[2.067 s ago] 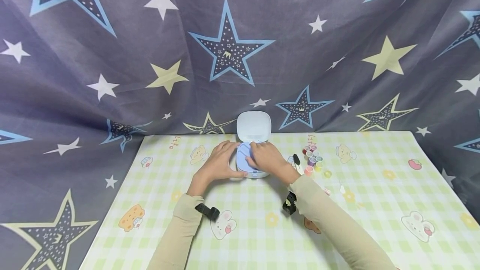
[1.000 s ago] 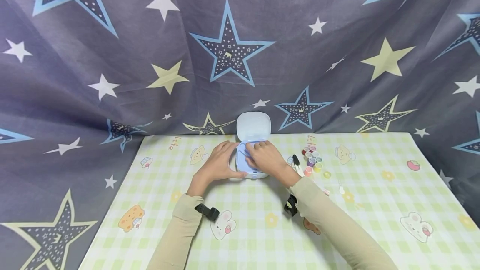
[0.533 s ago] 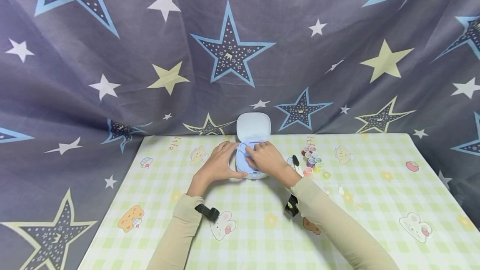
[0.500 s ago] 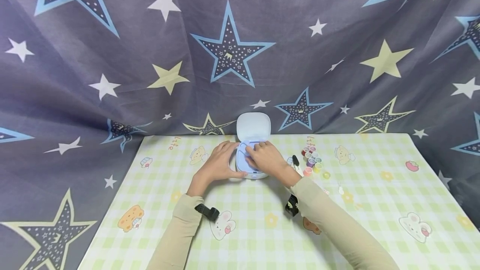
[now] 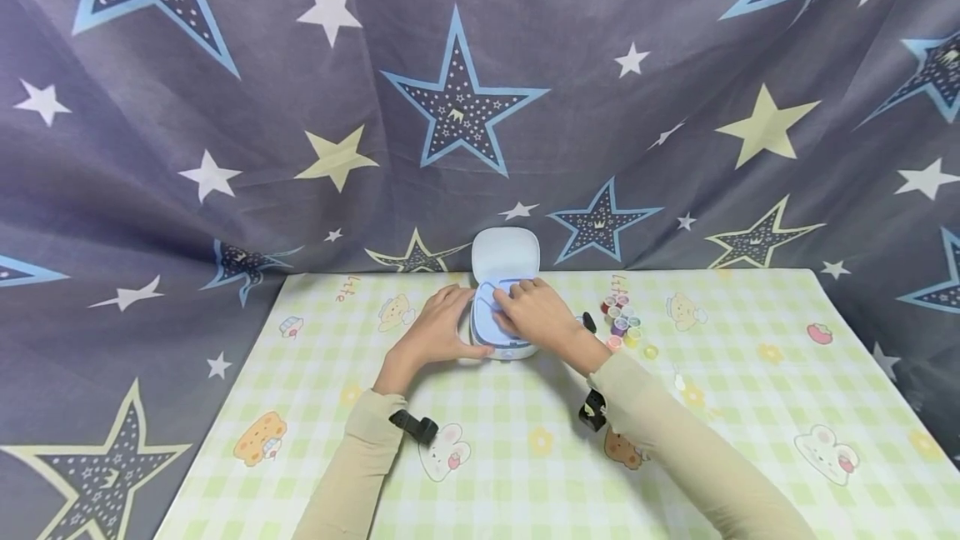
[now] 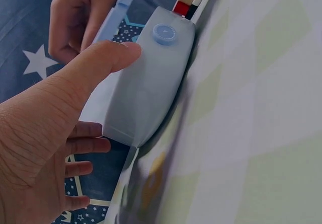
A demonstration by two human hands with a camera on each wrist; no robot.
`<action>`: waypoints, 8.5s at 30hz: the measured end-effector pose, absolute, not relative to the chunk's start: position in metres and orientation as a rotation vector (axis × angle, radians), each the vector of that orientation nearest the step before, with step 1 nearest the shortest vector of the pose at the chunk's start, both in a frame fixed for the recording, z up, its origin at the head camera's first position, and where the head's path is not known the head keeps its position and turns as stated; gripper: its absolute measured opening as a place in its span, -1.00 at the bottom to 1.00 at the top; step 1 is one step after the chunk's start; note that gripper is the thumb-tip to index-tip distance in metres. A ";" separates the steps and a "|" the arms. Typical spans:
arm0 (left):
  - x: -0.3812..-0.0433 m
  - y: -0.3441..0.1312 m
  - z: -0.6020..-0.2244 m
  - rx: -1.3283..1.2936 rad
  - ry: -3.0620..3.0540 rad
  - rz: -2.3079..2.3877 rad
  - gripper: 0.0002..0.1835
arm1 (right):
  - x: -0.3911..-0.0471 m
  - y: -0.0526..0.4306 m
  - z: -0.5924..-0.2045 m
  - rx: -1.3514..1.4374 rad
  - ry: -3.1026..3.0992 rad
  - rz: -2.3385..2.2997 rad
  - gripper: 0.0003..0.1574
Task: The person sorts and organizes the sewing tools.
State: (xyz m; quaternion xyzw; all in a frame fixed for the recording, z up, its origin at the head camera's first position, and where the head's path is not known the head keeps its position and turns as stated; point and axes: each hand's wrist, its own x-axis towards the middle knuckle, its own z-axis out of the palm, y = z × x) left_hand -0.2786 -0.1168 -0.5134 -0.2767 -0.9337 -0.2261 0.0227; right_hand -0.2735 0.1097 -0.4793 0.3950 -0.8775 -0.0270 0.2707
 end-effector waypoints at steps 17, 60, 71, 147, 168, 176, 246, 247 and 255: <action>-0.282 -0.099 -0.515 -0.874 -2.883 -0.683 0.14 | -0.263 0.162 -0.430 1.030 -2.281 -0.046 -0.67; -0.291 -0.105 -0.484 -0.881 -3.065 -0.695 0.17 | -0.281 0.375 -0.478 0.810 -2.322 0.022 -0.70; -0.290 -0.106 -0.488 -0.859 -3.043 -0.783 0.20 | -0.287 0.388 -0.508 0.860 -2.374 0.041 -0.71; -0.294 -0.108 -0.501 -0.838 -3.025 -0.816 0.24 | -0.278 0.378 -0.522 0.592 -2.961 0.118 -0.49; -0.295 -0.109 -0.500 -0.852 -3.009 -0.798 0.24 | -0.278 0.368 -0.511 0.484 -3.000 0.027 -0.36; -0.296 -0.109 -0.496 -0.840 -2.993 -0.785 0.24 | -0.280 0.339 -0.482 0.534 -2.872 0.284 -0.45; -0.284 -0.108 -0.503 -0.836 -2.986 -0.729 0.22 | -0.233 0.260 -0.489 1.201 -2.522 -0.071 -0.65; -0.284 -0.108 -0.504 -0.828 -2.988 -0.728 0.22 | -0.233 0.260 -0.488 1.201 -2.525 -0.069 -0.65; -0.281 -0.108 -0.503 -0.814 -2.987 -0.779 0.20 | -0.235 0.260 -0.484 1.212 -2.546 -0.040 -0.65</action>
